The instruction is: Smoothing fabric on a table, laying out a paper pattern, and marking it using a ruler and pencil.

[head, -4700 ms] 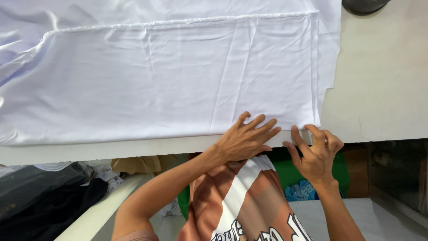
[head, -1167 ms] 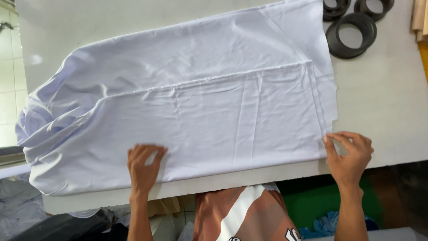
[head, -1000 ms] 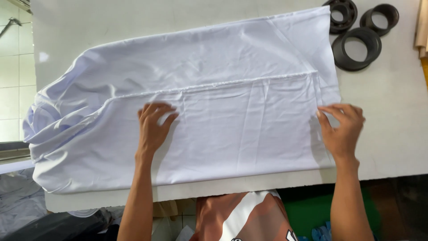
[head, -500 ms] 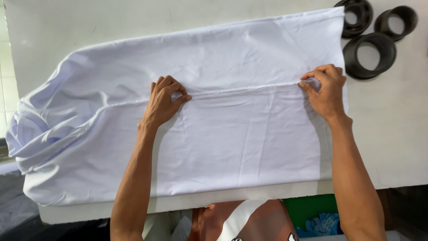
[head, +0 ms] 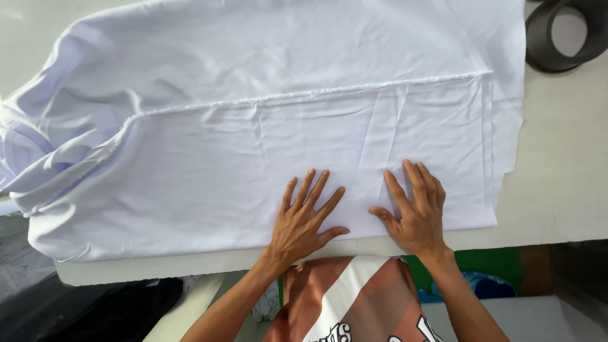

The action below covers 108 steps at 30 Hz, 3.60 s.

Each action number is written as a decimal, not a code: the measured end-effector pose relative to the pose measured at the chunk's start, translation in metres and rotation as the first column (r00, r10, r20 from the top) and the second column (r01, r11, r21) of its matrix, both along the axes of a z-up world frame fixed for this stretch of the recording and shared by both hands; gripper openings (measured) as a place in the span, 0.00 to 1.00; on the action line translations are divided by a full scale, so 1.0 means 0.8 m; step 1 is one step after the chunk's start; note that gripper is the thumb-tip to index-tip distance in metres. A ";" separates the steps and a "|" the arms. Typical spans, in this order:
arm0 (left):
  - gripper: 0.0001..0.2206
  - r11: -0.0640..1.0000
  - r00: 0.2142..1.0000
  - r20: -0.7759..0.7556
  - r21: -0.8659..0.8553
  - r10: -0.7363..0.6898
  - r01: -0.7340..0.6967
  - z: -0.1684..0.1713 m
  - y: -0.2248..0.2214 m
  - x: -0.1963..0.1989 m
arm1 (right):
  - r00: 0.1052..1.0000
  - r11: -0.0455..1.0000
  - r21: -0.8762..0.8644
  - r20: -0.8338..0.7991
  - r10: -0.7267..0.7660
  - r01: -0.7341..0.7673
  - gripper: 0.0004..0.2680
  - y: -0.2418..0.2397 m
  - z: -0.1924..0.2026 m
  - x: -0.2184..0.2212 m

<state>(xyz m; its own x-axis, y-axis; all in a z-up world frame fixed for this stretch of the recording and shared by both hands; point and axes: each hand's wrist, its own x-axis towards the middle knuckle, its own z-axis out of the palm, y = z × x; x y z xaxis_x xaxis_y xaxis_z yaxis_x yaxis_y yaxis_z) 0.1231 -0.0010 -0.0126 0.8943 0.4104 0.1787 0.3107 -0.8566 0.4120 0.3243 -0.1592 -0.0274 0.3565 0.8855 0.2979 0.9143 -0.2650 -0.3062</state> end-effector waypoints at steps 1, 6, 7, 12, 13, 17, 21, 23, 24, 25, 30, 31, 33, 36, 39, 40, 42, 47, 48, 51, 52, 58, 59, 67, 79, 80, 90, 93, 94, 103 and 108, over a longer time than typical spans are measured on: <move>0.33 1.000 1.000 0.004 0.008 0.002 -0.002 0.000 0.000 0.000 | 1.000 1.000 0.008 0.004 0.002 -0.002 0.25 -0.001 -0.003 0.000; 0.40 0.998 1.000 -0.025 0.057 0.010 -0.009 0.002 -0.001 -0.002 | 1.000 1.000 0.004 0.025 -0.005 0.005 0.28 -0.007 -0.011 0.003; 0.40 0.998 1.000 -0.022 0.060 0.007 -0.005 0.003 0.000 -0.002 | 1.000 1.000 0.007 0.027 -0.008 0.008 0.28 -0.007 -0.012 0.003; 0.42 0.999 0.997 -0.076 0.042 0.028 -0.025 0.002 -0.002 -0.003 | 1.000 1.000 0.014 0.026 0.007 -0.007 0.31 -0.010 -0.015 0.004; 0.42 0.999 0.997 -0.074 0.043 0.029 -0.026 0.003 -0.002 -0.002 | 1.000 1.000 0.016 0.028 0.008 -0.008 0.31 -0.014 -0.009 0.005; 0.43 0.999 0.996 -0.076 0.023 0.042 -0.040 0.003 -0.002 -0.002 | 0.999 1.000 -0.007 0.047 -0.014 0.014 0.36 -0.033 0.013 0.002; 0.45 0.999 0.997 -0.068 0.013 0.037 -0.036 0.004 -0.004 -0.002 | 0.995 0.996 -0.013 0.051 -0.085 0.085 0.33 -0.067 0.007 0.012; 0.44 0.999 0.997 -0.074 -0.001 0.032 -0.033 0.005 -0.004 -0.002 | 0.990 0.991 -0.011 0.052 -0.129 0.130 0.34 -0.089 0.004 0.025; 0.44 0.999 0.996 -0.082 -0.011 0.036 -0.037 0.005 -0.004 -0.001 | 0.985 0.986 -0.006 0.051 -0.166 0.167 0.34 -0.100 0.003 0.032; 0.44 1.000 0.997 -0.078 -0.013 0.026 -0.027 0.007 -0.001 -0.003 | 0.983 0.984 -0.008 0.056 -0.176 0.176 0.34 -0.110 0.003 0.038; 0.39 0.997 1.000 -0.014 0.066 -0.027 0.028 0.014 0.002 -0.002 | 0.932 0.934 0.090 0.085 -0.353 0.346 0.33 -0.151 -0.005 0.063; 0.39 0.997 0.999 -0.012 0.063 -0.037 0.037 0.014 0.002 -0.002 | 0.928 0.931 0.088 0.088 -0.362 0.354 0.33 -0.155 -0.003 0.063; 0.40 0.997 0.999 -0.024 0.063 -0.032 0.033 0.015 0.002 -0.002 | 0.920 0.919 0.063 0.027 -0.390 0.388 0.31 -0.161 0.000 0.064; 0.39 0.998 0.999 -0.024 0.045 -0.033 0.034 0.015 0.002 -0.001 | 0.916 0.913 0.098 0.027 -0.401 0.397 0.29 -0.171 -0.001 0.071; 0.39 0.998 0.999 -0.027 0.045 -0.035 0.036 0.016 0.001 -0.001 | 0.883 0.879 0.096 0.006 -0.469 0.466 0.29 -0.179 -0.002 0.074; 0.39 0.998 0.999 -0.027 0.046 -0.038 0.039 0.016 0.001 -0.001 | 0.882 0.878 0.097 0.005 -0.472 0.469 0.29 -0.179 -0.002 0.073; 0.39 0.999 0.999 -0.039 0.035 -0.033 0.035 0.016 0.001 -0.001 | 0.853 0.850 0.067 -0.055 -0.519 0.522 0.28 -0.180 -0.001 0.071; 0.39 0.998 0.999 -0.035 0.050 -0.037 0.039 0.015 0.000 -0.001 | 0.816 0.816 0.101 -0.188 -0.547 0.570 0.20 -0.178 -0.006 0.065; 0.39 0.998 0.999 -0.024 0.050 -0.040 0.041 0.015 0.000 -0.002 | 0.797 0.797 0.119 -0.229 -0.559 0.592 0.18 -0.178 -0.007 0.063; 0.39 0.997 0.999 -0.029 0.054 -0.044 0.045 0.018 0.001 -0.001 | 0.776 0.797 0.083 -0.309 -0.550 0.598 0.13 -0.184 -0.006 0.062; 0.39 0.998 0.999 -0.032 0.055 -0.041 0.042 0.017 0.000 -0.001 | 0.776 0.799 0.081 -0.313 -0.547 0.596 0.13 -0.182 -0.002 0.061; 0.39 0.997 0.999 -0.026 0.060 -0.039 0.040 0.015 0.000 -0.001 | 0.692 0.767 0.007 -0.436 -0.575 0.641 0.10 -0.186 0.006 0.063; 0.39 0.997 0.999 -0.025 0.057 -0.040 0.041 0.015 0.000 -0.001 | 0.699 0.773 -0.010 -0.420 -0.579 0.634 0.11 -0.187 0.005 0.063; 0.39 0.998 0.999 -0.026 0.057 -0.039 0.040 0.014 0.000 -0.002 | 0.675 0.776 -0.071 -0.448 -0.586 0.627 0.12 -0.184 0.006 0.061; 0.40 0.996 0.998 -0.060 0.078 -0.027 0.031 0.009 0.005 -0.010 | 0.817 0.848 0.048 -0.299 -0.492 0.528 0.12 -0.201 -0.022 0.074; 0.38 0.999 0.998 -0.060 0.032 -0.034 0.036 0.010 0.008 -0.014 | 0.842 0.863 0.079 -0.277 -0.462 0.499 0.13 -0.203 -0.024 0.075; 0.33 0.986 0.984 -0.062 -0.002 0.166 -0.167 0.012 0.016 -0.109 | 0.901 0.898 0.094 -0.106 -0.420 0.430 0.14 -0.224 -0.046 0.087; 0.33 0.982 0.981 -0.050 0.035 0.187 -0.186 0.009 0.022 -0.123 | 0.889 0.892 0.083 -0.166 -0.426 0.443 0.13 -0.217 -0.038 0.082; 0.33 0.981 0.980 -0.049 0.035 0.191 -0.189 0.010 0.021 -0.124 | 0.891 0.894 0.083 -0.165 -0.423 0.440 0.13 -0.219 -0.038 0.082; 0.38 0.940 0.940 -0.198 -0.145 0.279 -0.310 0.018 0.025 -0.125 | 0.859 0.872 0.055 -0.213 -0.466 0.487 0.15 -0.219 -0.038 0.081; 0.34 0.939 0.943 -0.178 -0.152 0.282 -0.309 0.018 0.025 -0.125 | 0.865 0.883 0.085 -0.263 -0.428 0.463 0.12 -0.220 -0.042 0.085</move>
